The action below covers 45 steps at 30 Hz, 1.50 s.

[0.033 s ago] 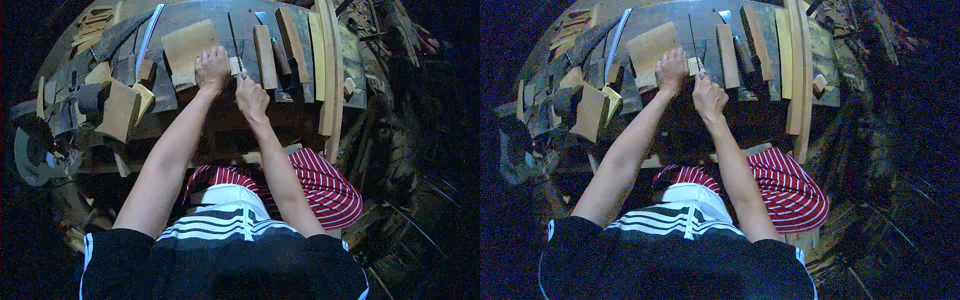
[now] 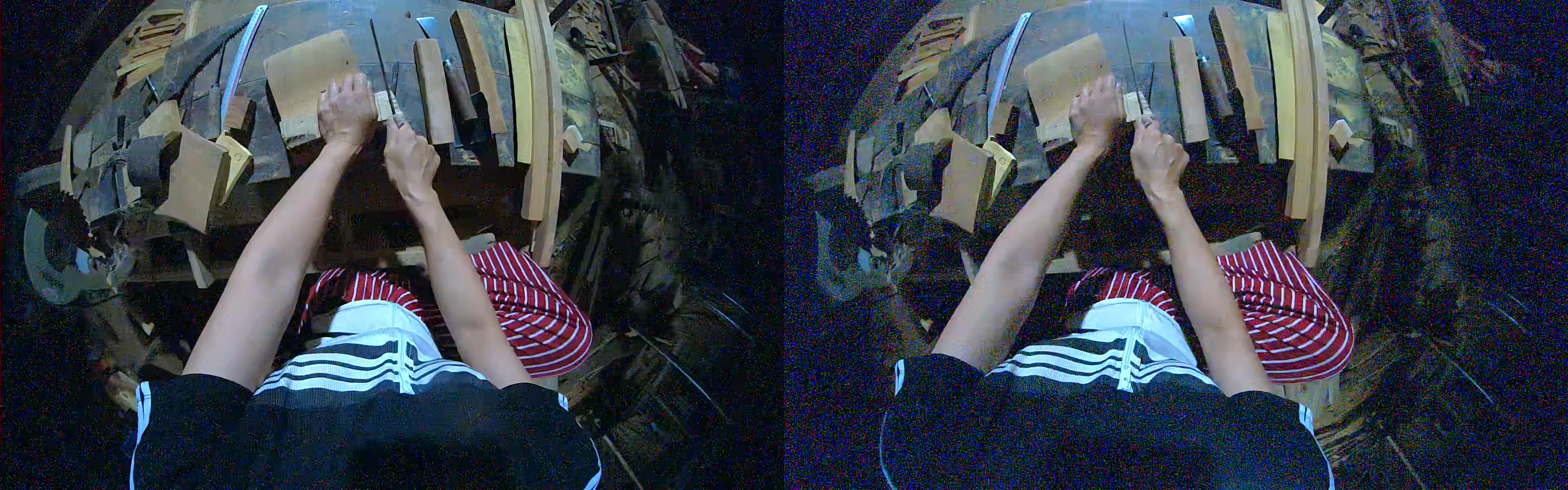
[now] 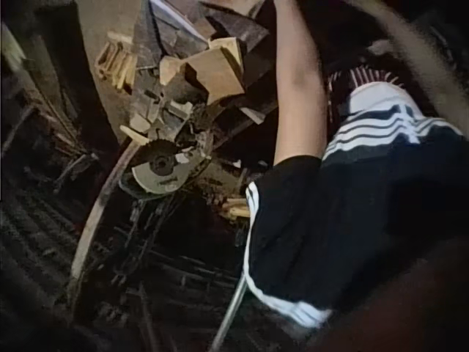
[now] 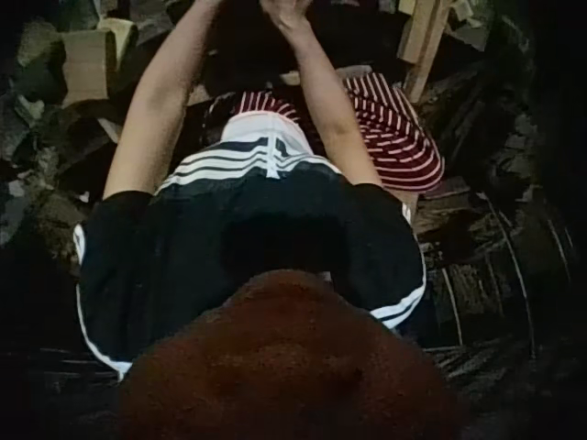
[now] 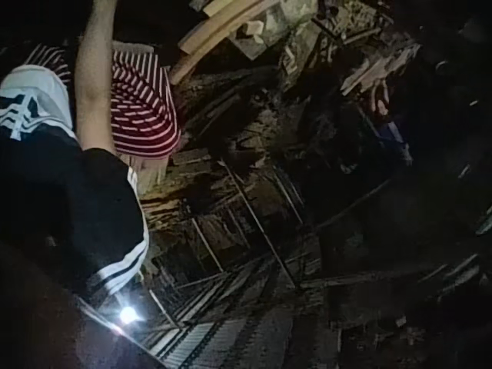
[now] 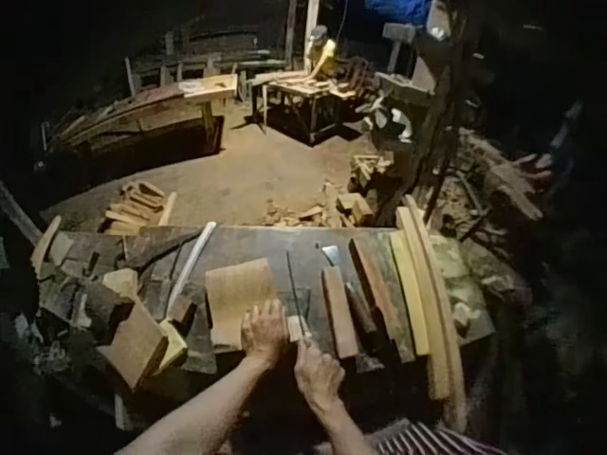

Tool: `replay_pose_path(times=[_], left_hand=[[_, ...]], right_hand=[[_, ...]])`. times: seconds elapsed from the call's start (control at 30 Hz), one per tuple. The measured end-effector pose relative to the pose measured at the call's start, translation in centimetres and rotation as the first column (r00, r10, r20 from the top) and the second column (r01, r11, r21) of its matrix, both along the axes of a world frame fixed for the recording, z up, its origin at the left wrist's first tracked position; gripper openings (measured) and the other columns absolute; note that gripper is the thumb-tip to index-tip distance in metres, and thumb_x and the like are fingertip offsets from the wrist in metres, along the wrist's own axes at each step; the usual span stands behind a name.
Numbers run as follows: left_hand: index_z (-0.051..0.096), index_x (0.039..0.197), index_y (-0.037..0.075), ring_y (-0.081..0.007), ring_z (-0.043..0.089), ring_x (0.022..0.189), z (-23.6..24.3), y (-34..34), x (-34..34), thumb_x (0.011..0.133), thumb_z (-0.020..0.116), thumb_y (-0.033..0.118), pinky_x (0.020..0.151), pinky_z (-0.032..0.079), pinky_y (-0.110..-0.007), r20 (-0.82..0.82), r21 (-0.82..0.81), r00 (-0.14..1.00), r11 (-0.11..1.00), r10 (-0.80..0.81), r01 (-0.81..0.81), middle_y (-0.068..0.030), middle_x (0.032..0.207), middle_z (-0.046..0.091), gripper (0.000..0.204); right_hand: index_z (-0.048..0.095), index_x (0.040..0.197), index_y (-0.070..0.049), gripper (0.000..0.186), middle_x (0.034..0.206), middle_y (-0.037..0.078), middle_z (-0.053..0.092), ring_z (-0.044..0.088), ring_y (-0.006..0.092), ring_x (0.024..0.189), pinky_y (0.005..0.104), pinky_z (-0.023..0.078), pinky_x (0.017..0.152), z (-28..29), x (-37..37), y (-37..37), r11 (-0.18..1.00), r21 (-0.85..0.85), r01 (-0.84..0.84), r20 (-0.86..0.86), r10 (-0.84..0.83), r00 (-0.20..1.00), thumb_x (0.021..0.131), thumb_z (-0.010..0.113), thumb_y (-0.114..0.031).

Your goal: The person saws notches into a wooden block using a hand saw.

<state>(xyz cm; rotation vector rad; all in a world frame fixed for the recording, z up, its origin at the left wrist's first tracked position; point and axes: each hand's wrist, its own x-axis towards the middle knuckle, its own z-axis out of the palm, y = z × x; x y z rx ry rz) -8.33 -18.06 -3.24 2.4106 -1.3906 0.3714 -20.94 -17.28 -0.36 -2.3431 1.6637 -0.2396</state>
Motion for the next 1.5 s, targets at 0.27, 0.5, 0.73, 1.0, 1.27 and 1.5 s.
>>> replay_pose_path(times=[0.27, 0.5, 0.73, 1.0, 1.27, 1.5], left_hand=[[0.057, 0.091, 0.013, -0.0268, 0.059, 0.087, 0.2, -0.4, 0.1, 0.085, 0.052, 0.028, 0.072, 0.046, -0.042, -0.049, 0.131, 0.999, 0.991, 0.011, -0.005, -0.0063, 0.087, 0.059, 0.017], [0.056, 0.092, 0.013, -0.0275, 0.058, 0.086, 0.0, -0.2, 0.2, 0.086, 0.052, 0.029, 0.073, 0.045, -0.043, -0.007, 0.085, 0.998, 0.995, -0.056, 0.057, -0.0068, 0.087, 0.059, 0.018], [0.056, 0.091, 0.013, -0.0283, 0.058, 0.086, 0.3, 0.0, 0.1, 0.087, 0.05, 0.03, 0.074, 0.045, -0.043, -0.125, 0.083, 0.992, 0.997, 0.021, -0.011, -0.007, 0.087, 0.059, 0.019], [0.057, 0.094, 0.012, -0.0285, 0.058, 0.089, -0.5, -0.3, 0.4, 0.087, 0.048, 0.03, 0.076, 0.044, -0.045, -0.156, 0.077, 0.987, 0.997, 0.026, -0.014, -0.0076, 0.091, 0.06, 0.021], [0.055, 0.09, 0.01, -0.0298, 0.058, 0.082, -1.0, -0.3, 0.5, 0.089, 0.047, 0.027, 0.068, 0.046, -0.045, -0.065, 0.016, 0.997, 0.999, -0.03, 0.031, -0.0096, 0.085, 0.06, 0.019], [0.057, 0.092, 0.01, -0.0303, 0.057, 0.086, -1.6, -1.0, 1.1, 0.085, 0.05, 0.027, 0.074, 0.044, -0.046, -0.192, 0.079, 0.981, 0.997, -0.009, 0.025, -0.0097, 0.089, 0.061, 0.02]], right_hand=[[0.058, 0.096, -0.007, 0.028, 0.074, 0.026, 0.06, 0.059, 0.045, 0.071, 0.0528, 0.047, 0.063, 1.3, -3.4, 3.3, 0.971, 0.239, -0.014, 0.329, -0.068, 0.942, 0.094, 0.04, -0.028], [0.057, 0.093, -0.003, 0.031, 0.074, 0.028, 0.06, 0.059, 0.0462, 0.073, 0.055, 0.046, 0.064, 1.4, -1.3, 0.4, 0.966, 0.253, -0.06, 0.292, -0.017, 0.956, 0.094, 0.039, -0.029], [0.055, 0.095, -0.003, 0.029, 0.075, 0.03, 0.059, 0.058, 0.0468, 0.074, 0.0557, 0.046, 0.064, 1.4, -3.4, 2.5, 0.93, 0.365, -0.056, 0.224, -0.03, 0.974, 0.094, 0.039, -0.027], [0.056, 0.098, -0.002, 0.028, 0.077, 0.029, 0.06, 0.058, 0.0465, 0.076, 0.0551, 0.046, 0.065, 1.1, -2.4, 1.5, 0.954, 0.28, -0.109, 0.238, 0.041, 0.97, 0.094, 0.04, -0.026], [0.056, 0.1, -0.003, 0.027, 0.077, 0.029, 0.06, 0.058, 0.0464, 0.075, 0.0552, 0.045, 0.064, 1.4, -2.9, 2.3, 0.929, 0.368, -0.04, 0.155, -0.018, 0.988, 0.094, 0.041, -0.025], [0.057, 0.1, -0.006, 0.025, 0.076, 0.029, 0.06, 0.059, 0.0455, 0.075, 0.0549, 0.046, 0.065, 0.2, -2.7, 2.2, 0.932, 0.359, -0.04, 0.177, -0.026, 0.984, 0.093, 0.042, -0.024]])
